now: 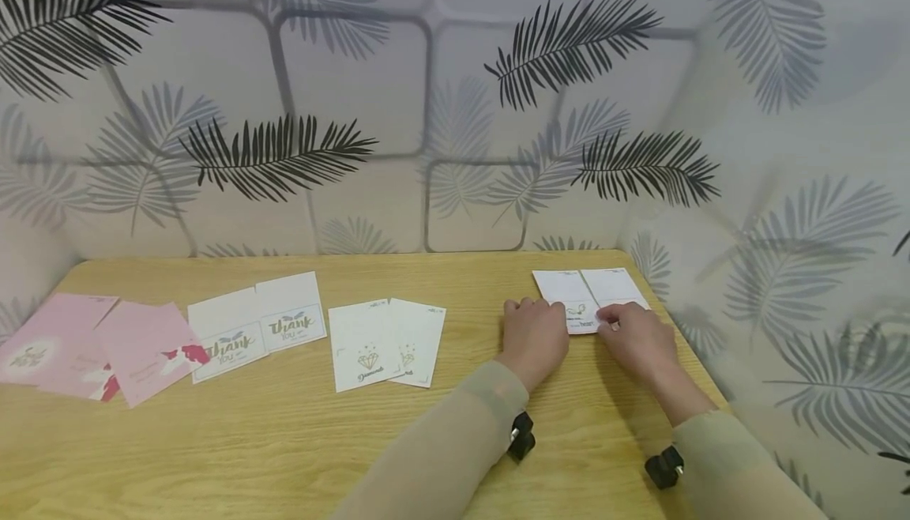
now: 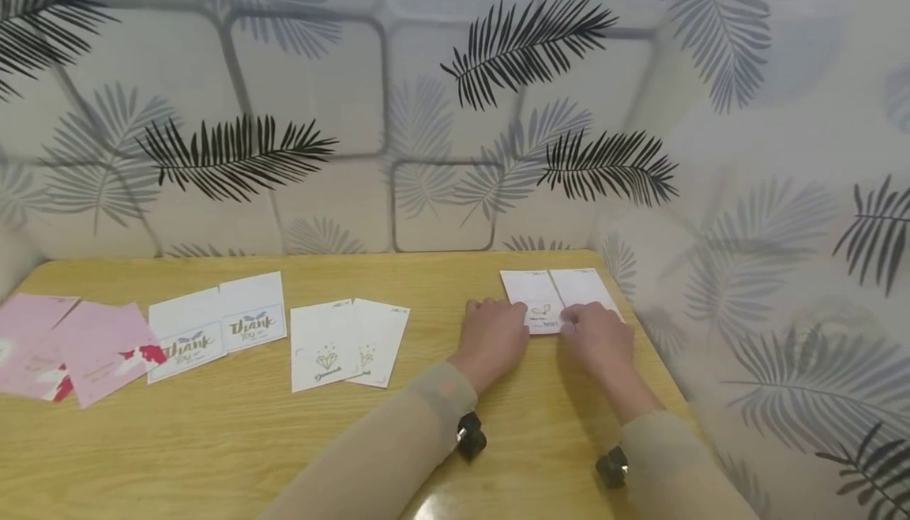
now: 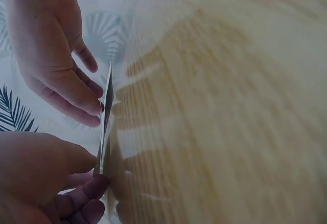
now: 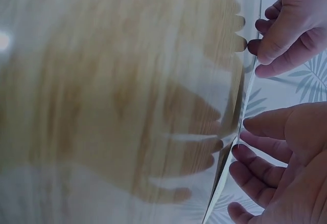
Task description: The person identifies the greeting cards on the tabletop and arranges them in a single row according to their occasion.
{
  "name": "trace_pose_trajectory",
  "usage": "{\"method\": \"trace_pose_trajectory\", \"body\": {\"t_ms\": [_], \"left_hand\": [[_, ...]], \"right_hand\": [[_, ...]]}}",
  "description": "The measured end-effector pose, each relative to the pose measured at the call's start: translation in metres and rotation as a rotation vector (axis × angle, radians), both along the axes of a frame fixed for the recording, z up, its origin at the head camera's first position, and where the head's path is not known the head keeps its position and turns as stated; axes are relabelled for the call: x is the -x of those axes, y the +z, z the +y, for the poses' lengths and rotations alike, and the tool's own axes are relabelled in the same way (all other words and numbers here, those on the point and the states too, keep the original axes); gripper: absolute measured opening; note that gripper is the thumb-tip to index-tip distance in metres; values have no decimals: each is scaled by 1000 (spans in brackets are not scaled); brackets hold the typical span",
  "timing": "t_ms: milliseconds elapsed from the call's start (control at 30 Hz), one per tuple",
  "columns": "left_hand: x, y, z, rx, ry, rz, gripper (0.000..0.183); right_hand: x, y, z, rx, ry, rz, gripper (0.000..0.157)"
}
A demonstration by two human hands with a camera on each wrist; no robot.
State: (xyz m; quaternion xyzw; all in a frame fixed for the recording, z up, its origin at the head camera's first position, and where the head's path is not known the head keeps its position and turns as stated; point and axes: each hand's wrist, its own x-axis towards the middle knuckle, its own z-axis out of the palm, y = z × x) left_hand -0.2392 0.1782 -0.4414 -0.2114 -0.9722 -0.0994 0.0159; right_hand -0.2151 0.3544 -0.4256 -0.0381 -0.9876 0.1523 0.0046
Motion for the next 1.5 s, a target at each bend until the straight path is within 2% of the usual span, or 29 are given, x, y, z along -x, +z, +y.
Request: {"method": "trace_pose_trajectory", "body": {"t_ms": [267,400,533,967,1500], "left_hand": [[-1,2,-1,19,-8,15,18],[-1,3,0,25,-13,16,18],[-1,5,0,31,-17,16,18],[-3,3,0,50,-26,44,20],[-2,1,2,58,-28,31,18]], "right_hand": [[-3,-2,-2,-26,44,21,31],[-7,-2,-2,-42,56,20,42],[-8,-1,-2,-46,66,0,44],[-7,-2,-1,-64,65,-33,46],[-8,-4,-2,-73,63,-36,48]]}}
